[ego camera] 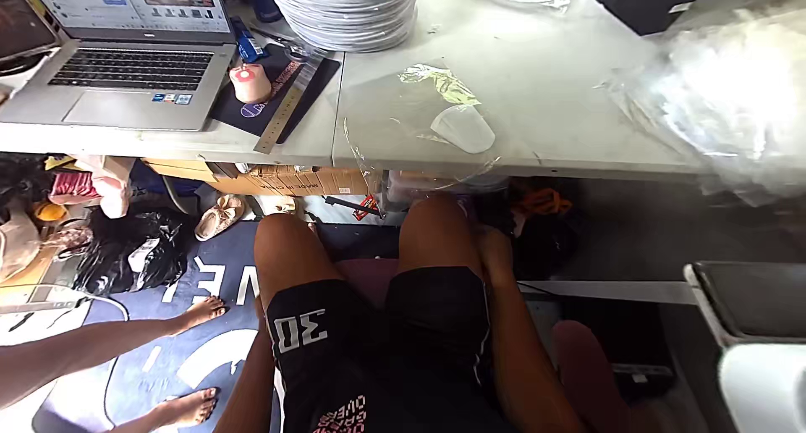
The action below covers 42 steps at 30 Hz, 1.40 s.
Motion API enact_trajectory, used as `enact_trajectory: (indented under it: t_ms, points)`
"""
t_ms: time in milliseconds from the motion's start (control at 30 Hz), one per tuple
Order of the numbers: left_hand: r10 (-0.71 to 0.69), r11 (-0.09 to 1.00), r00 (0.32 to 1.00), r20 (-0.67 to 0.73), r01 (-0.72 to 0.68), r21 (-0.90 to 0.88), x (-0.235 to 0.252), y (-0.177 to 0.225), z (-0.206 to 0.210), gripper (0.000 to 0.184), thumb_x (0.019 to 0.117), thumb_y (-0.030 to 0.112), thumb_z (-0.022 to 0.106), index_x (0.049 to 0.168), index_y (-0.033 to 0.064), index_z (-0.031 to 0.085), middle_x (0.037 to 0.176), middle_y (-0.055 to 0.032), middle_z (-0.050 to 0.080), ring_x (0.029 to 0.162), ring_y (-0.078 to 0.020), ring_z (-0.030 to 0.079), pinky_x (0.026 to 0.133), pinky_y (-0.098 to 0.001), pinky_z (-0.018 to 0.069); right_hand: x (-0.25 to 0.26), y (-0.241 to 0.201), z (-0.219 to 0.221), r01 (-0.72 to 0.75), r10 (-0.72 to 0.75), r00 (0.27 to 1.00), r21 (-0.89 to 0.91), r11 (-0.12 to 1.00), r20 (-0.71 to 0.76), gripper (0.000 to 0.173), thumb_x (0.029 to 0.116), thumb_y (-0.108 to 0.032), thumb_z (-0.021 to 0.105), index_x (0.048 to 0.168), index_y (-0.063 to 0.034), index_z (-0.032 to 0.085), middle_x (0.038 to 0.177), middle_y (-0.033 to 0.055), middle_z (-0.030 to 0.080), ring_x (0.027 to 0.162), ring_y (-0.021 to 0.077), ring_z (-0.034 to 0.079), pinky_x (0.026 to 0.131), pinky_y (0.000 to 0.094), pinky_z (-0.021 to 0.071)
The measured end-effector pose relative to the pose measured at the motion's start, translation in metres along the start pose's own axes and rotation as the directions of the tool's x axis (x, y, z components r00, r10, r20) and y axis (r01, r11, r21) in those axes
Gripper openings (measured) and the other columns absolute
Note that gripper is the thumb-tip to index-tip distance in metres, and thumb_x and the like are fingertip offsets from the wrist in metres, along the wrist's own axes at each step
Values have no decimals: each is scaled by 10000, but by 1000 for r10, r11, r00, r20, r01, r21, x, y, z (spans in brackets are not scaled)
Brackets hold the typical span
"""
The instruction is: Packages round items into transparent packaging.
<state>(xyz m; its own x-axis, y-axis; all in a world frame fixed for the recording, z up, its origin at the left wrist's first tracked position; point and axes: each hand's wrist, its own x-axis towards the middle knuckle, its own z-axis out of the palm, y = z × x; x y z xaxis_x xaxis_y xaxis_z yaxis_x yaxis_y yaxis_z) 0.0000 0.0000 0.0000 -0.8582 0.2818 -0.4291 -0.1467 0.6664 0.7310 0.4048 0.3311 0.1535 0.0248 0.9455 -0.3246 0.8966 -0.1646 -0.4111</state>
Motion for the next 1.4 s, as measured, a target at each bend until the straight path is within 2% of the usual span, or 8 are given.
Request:
enact_trajectory:
  t_ms: [200,433,600,800,933,1167,1300,1400]
  points:
    - [712,662,635,-300,-749,-16,-23,158,-32,277,1025,137,527,1083,-100,660,846,-113,671,724,-86,620,699,-260,537,-24,-57,-46,328,-323,945,181,927,-58,258,1033,-221,585,1185,-62,719,1117,168,728,1058,304,699,962,538,540]
    - [968,101,123,221,-989,106,-198,353,11,723,806,491,782,1392,112,593,1437,-154,535,1354,-322,489,1081,-508,462,-57,-126,-24,669,-688,726,246,701,-13,260,985,-216,641,1175,-65,734,1042,124,742,958,238,716,898,475,584]
    - [768,-2,205,606,-946,323,-245,434,109,1276,679,644,842,1670,240,145,1711,-236,74,1537,-548,67,1173,-752,136,-83,-145,-25,707,-715,693,110,699,95,364,991,-378,631,1090,-43,732,1045,193,717,1044,336,678,913,566,525]
    - [646,-67,143,750,-968,242,-260,467,107,251,983,144,564,1195,137,699,1112,-149,704,1055,-381,674,778,-582,562,-83,-129,-62,743,-696,668,302,598,-265,205,917,-210,694,1050,-57,724,869,77,718,786,172,703,720,443,608]
    - [835,120,-113,539,-918,-378,-266,510,71,338,996,-6,477,1284,-2,654,1047,-128,727,935,-195,707,815,-393,585,-69,-119,-91,904,-580,410,228,363,-704,216,980,-153,621,1141,-34,701,1099,78,713,979,139,690,844,369,601]
    - [834,433,315,452,134,-892,-215,547,46,220,1085,63,329,1095,-56,514,980,-189,660,931,-293,715,932,-509,591,-54,-148,-156,926,-633,218,-48,375,-742,439,1059,-293,453,1372,-30,613,1428,202,555,1367,331,484,1134,508,402]
    - [737,618,591,327,-395,-679,-157,518,64,321,1030,52,481,1347,1,499,1161,-138,684,1026,-225,710,879,-411,612,-46,-157,-143,775,-751,523,-144,616,-402,353,1045,-288,457,1243,-159,719,1408,113,603,1357,377,483,1074,663,355]
    - [891,454,455,17,-887,-83,-119,499,64,885,841,120,696,1576,-51,234,1533,-268,422,1417,-314,450,1161,-425,410,-40,-158,-121,733,-756,605,-196,651,-249,330,1015,-267,497,1270,-198,695,1398,59,618,1337,328,513,1050,640,370]
